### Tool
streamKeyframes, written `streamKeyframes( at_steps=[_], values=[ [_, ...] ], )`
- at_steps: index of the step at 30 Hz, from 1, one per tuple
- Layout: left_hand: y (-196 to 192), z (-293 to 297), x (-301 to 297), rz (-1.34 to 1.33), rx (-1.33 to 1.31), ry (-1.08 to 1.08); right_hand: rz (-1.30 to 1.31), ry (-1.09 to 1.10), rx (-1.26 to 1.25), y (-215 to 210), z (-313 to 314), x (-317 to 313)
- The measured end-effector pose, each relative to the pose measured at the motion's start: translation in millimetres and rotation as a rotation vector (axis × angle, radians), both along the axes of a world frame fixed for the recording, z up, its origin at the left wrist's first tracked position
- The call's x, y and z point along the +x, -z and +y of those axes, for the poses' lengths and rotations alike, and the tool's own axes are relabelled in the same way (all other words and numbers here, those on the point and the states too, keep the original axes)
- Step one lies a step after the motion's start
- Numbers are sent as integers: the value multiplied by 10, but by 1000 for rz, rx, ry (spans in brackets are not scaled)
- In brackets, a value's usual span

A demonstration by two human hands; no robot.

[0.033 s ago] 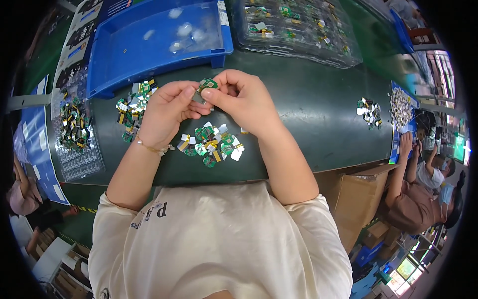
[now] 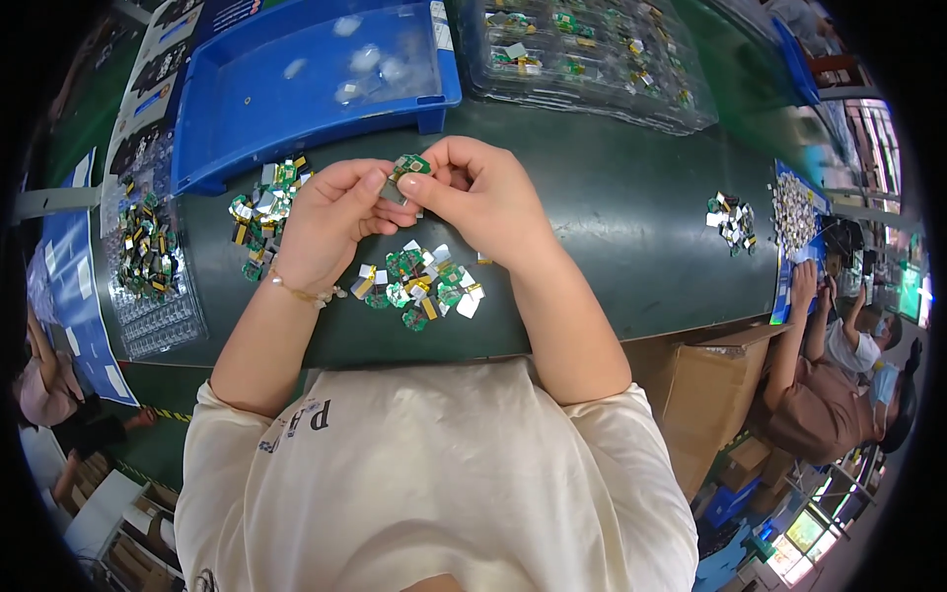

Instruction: Assembling small electronic components on a production line by hand.

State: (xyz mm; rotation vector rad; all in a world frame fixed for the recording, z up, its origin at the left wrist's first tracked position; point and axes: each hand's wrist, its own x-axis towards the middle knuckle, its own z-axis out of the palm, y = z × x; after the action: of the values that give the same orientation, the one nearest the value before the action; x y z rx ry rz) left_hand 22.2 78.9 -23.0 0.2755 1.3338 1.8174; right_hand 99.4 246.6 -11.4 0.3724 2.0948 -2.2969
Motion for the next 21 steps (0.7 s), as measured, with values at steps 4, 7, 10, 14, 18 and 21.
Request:
streamKeyframes(
  at_steps=[4,7,10,14,18,21],
  values=[
    [7,21,14,-17,-17,-35,5,27,-10,31,-4,10],
    [2,18,3,-24,16,-29,90,88,70,48,-21,-1],
    [0,5,2,-38,18,-31,90,121,99,26,-52,13],
    [-18,2,3,-54,39,-48,98,112,121,-24,-84,-1],
    [-27,29,19,-71,28,-65,109,155,116,39,-79,7],
    [-22,18,17,-74,25,-59,123,175,128,46,-95,6]
  ],
)
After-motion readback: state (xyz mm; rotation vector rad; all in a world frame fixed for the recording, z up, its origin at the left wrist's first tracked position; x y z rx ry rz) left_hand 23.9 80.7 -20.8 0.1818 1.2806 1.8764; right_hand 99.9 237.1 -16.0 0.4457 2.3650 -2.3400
